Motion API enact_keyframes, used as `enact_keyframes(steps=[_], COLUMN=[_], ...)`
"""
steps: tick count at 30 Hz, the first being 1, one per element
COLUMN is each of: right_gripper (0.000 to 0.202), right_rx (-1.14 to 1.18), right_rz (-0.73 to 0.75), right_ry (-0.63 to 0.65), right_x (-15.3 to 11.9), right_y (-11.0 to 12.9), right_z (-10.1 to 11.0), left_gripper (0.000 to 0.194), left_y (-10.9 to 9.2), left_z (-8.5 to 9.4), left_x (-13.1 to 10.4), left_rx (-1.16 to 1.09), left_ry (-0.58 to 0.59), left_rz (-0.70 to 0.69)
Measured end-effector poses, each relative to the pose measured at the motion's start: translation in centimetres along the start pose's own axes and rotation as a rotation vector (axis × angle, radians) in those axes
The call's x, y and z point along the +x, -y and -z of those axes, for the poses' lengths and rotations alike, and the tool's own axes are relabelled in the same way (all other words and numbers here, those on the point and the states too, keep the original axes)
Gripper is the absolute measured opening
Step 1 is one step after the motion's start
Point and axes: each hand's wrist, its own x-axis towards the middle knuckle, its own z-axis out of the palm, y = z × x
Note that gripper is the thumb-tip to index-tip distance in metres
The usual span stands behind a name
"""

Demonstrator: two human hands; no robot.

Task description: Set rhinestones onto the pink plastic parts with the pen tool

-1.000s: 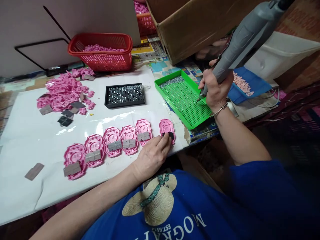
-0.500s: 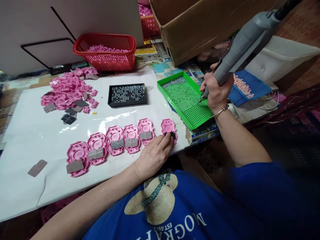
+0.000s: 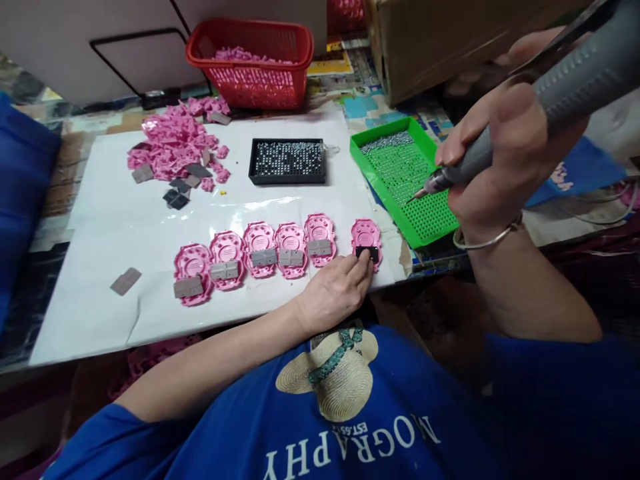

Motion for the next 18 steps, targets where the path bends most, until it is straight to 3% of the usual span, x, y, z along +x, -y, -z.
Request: enact_keyframes(steps=[4, 8, 18], right_gripper=[0.030, 0.048, 0.043], right_rx=[0.083, -0.017, 0.005], right_rz=[-0.155, -0.283, -0.243], right_ry=[0.190, 0.297, 0.327], right_x=[-4.1, -6.6, -7.3], right_y=[2.0, 1.6, -0.3], right_z=[-2.3, -2.9, -3.1], left_gripper=[0.038, 0.039, 0.040], left_y=[-0.2, -0.2, -0.1], left_z=[0.2, 0.3, 0.3], left_x=[0.0, 0.1, 0.3], left_rx=[0.017, 0.046, 0.021], left_ry=[0.008, -0.023, 0.005], left_rz=[0.001, -0.012, 0.001])
